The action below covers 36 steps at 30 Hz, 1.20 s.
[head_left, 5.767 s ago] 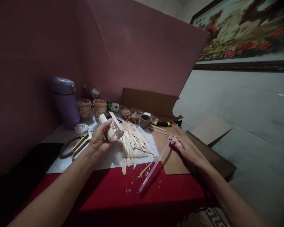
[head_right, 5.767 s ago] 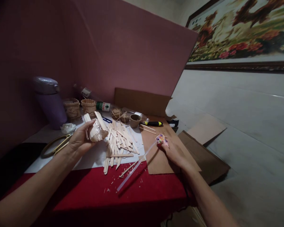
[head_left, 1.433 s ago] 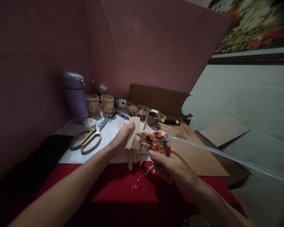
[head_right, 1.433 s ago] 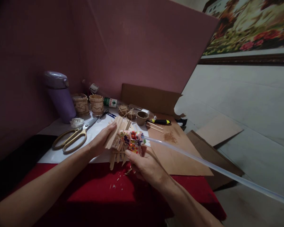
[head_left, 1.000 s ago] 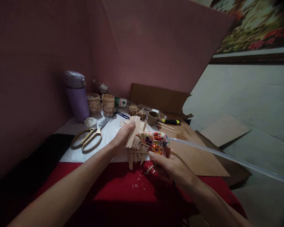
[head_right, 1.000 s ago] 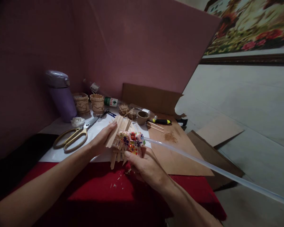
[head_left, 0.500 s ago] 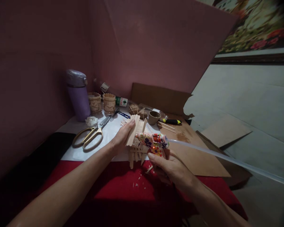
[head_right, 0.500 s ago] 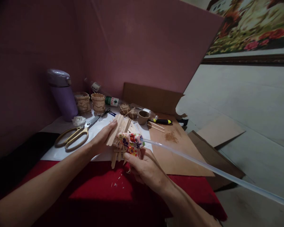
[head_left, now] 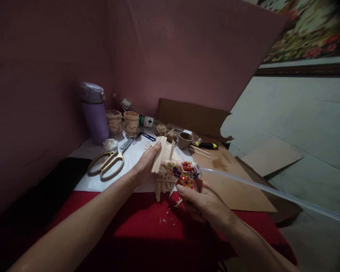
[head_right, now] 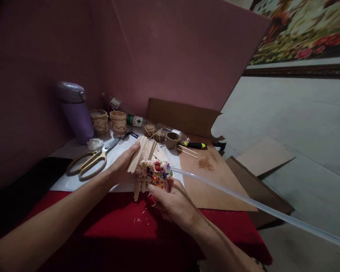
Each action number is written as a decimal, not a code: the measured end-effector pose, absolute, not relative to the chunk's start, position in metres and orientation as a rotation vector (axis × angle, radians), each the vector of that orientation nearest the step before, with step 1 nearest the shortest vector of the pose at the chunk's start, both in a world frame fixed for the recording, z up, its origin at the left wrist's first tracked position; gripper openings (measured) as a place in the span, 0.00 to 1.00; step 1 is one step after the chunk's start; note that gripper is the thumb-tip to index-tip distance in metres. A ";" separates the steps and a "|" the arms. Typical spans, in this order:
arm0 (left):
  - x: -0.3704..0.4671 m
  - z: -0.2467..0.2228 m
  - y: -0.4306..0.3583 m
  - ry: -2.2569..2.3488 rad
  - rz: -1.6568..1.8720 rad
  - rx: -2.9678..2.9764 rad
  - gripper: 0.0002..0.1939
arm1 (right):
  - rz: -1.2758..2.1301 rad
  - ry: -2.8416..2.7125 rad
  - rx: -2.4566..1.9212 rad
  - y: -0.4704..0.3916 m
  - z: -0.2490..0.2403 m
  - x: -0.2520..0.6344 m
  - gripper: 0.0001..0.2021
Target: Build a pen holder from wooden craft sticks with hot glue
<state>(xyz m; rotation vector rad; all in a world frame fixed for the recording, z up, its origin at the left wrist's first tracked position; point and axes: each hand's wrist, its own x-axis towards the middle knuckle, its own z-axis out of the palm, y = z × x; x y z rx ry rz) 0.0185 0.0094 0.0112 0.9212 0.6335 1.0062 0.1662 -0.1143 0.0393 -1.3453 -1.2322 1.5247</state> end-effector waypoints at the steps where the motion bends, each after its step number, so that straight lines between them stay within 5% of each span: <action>1: 0.018 0.012 0.009 0.634 1.011 0.924 0.24 | 1.533 -1.229 -1.334 -0.115 0.040 0.166 0.22; 36: 0.018 0.008 0.017 0.653 1.036 0.862 0.22 | 1.603 -1.201 -1.342 -0.119 0.037 0.164 0.22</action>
